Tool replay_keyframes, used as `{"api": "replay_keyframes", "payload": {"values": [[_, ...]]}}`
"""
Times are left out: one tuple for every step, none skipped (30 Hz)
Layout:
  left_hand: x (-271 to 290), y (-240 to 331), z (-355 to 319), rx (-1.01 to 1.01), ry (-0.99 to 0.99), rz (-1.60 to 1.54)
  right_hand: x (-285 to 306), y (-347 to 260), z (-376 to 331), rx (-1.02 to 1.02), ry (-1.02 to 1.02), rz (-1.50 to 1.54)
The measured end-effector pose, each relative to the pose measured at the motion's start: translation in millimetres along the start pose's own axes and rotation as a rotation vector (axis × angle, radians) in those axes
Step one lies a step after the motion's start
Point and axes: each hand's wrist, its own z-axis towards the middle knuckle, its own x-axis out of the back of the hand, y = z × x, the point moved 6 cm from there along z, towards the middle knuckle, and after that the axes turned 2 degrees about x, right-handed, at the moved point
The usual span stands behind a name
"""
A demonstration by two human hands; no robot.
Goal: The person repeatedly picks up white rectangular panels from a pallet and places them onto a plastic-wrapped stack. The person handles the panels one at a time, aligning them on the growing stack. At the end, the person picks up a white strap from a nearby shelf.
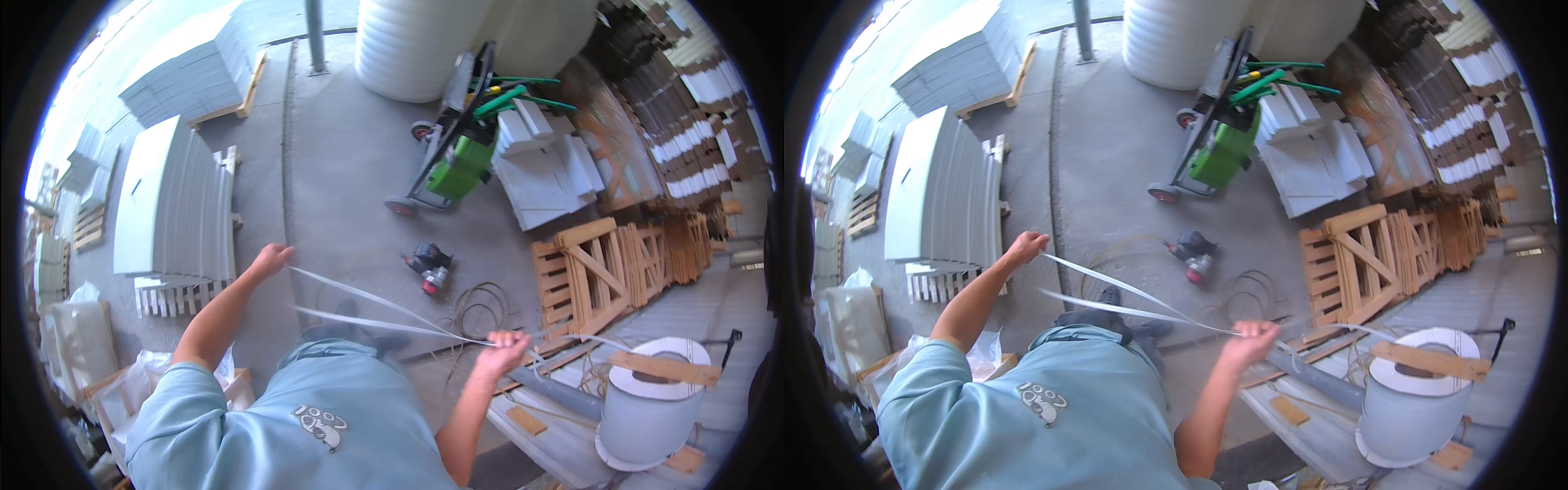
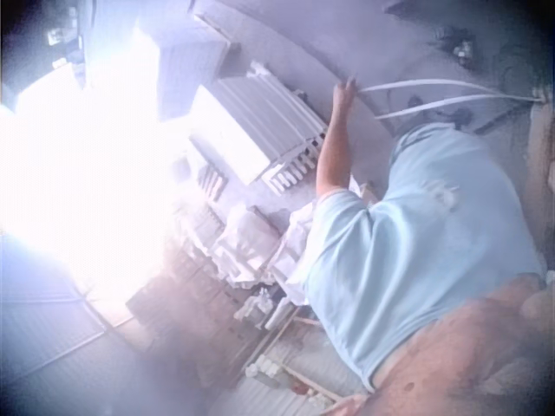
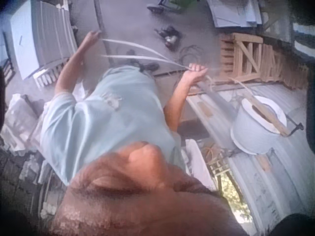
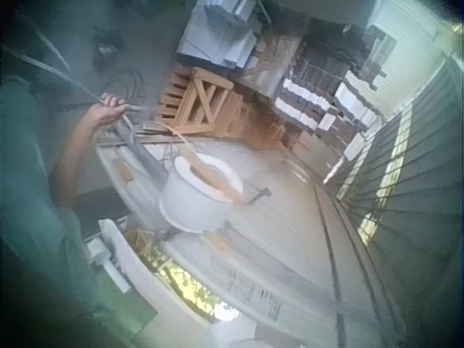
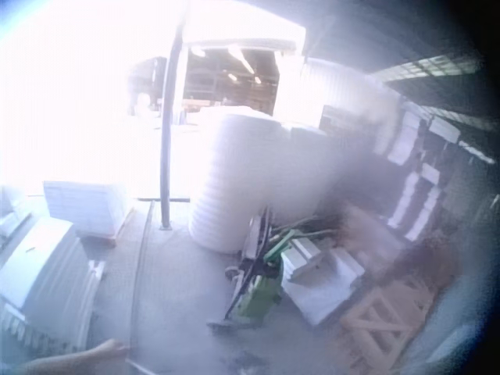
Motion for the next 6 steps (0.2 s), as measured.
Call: {"api": "replay_keyframes", "payload": {"values": [[0, -3, 0, -0.093, 0.117, 0.112, 1, 6, -11, -0.013, -0.003, -0.060], [-3, -12, 1, -0.047, 0.148, 0.285, -4, 16, -22, -0.046, -0.038, -0.044], [-7, -18, 1, -0.014, 0.181, 0.459, -10, 26, -33, -0.065, -0.076, -0.028], [-14, -18, 1, -0.074, 0.190, 0.573, -16, 35, -43, -0.091, -0.108, -0.084], [-21, -13, 5, -0.139, 0.206, 0.684, -24, 41, -53, -0.100, -0.163, -0.143], [-33, -10, 15, -0.072, 0.208, 0.693, -31, 46, -63, -0.186, -0.225, -0.147]]}}
